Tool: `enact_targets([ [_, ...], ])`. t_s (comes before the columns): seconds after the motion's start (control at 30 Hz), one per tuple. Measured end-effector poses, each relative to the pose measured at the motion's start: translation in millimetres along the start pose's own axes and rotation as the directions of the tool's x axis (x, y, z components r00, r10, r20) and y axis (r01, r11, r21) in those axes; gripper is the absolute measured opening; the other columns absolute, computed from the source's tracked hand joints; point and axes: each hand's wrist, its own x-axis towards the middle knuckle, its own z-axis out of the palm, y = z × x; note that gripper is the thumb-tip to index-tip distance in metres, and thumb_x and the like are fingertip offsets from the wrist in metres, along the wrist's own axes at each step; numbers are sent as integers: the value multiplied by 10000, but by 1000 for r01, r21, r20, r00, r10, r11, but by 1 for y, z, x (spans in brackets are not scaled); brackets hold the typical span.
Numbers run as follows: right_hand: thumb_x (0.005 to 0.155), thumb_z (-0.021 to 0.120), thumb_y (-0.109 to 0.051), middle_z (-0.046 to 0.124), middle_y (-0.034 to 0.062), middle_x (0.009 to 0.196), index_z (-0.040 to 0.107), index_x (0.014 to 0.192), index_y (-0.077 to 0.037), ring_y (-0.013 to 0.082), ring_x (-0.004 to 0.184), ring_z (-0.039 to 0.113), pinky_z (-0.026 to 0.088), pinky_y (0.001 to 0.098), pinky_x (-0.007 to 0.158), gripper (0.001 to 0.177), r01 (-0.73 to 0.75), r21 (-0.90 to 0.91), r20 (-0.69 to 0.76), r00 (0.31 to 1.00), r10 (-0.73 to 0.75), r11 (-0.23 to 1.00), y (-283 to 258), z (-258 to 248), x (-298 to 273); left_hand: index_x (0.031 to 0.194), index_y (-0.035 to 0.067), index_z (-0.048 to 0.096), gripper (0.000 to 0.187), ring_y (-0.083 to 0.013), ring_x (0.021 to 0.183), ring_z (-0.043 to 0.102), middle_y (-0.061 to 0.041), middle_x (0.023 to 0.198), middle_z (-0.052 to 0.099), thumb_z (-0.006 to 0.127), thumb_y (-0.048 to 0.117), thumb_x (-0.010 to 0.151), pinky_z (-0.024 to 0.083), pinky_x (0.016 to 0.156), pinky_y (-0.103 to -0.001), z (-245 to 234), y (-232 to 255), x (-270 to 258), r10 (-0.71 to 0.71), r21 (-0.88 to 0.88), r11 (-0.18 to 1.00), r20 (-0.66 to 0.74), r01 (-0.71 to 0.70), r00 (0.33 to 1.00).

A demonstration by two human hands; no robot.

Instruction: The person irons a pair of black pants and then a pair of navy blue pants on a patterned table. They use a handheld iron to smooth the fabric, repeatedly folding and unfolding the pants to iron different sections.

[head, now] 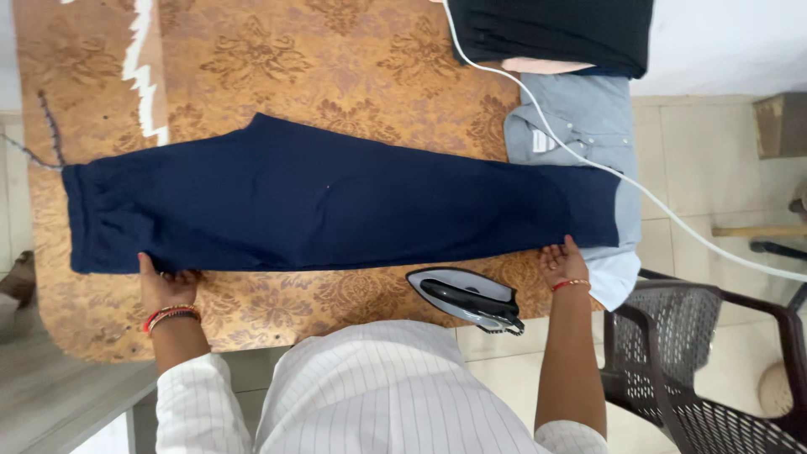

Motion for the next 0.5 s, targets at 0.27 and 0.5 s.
enact_targets([
  [0.27, 993, 725, -358, 645, 41, 1061, 586, 1149, -67, 194, 941, 623, 541, 317, 798, 358, 108, 85, 66, 991, -114, 990, -41, 12, -8, 1486, 194, 501, 741, -253, 1368, 539, -31, 1530, 537, 614, 639, 905, 462, 1061, -458, -5, 22, 5, 82, -104, 992, 79, -73, 994],
  [0.5, 1013, 747, -336, 609, 15, 918, 616, 1074, -77, 131, 735, 588, 532, 264, 661, 296, 114, 220, -5, 993, -116, 969, -76, 23, -4, 1428, 152, 521, 637, -329, 1301, 578, -118, 1448, 550, 606, 533, 924, 525, 1038, -579, -8, 62, 10, 1, -189, 982, 11, 1, 1000],
])
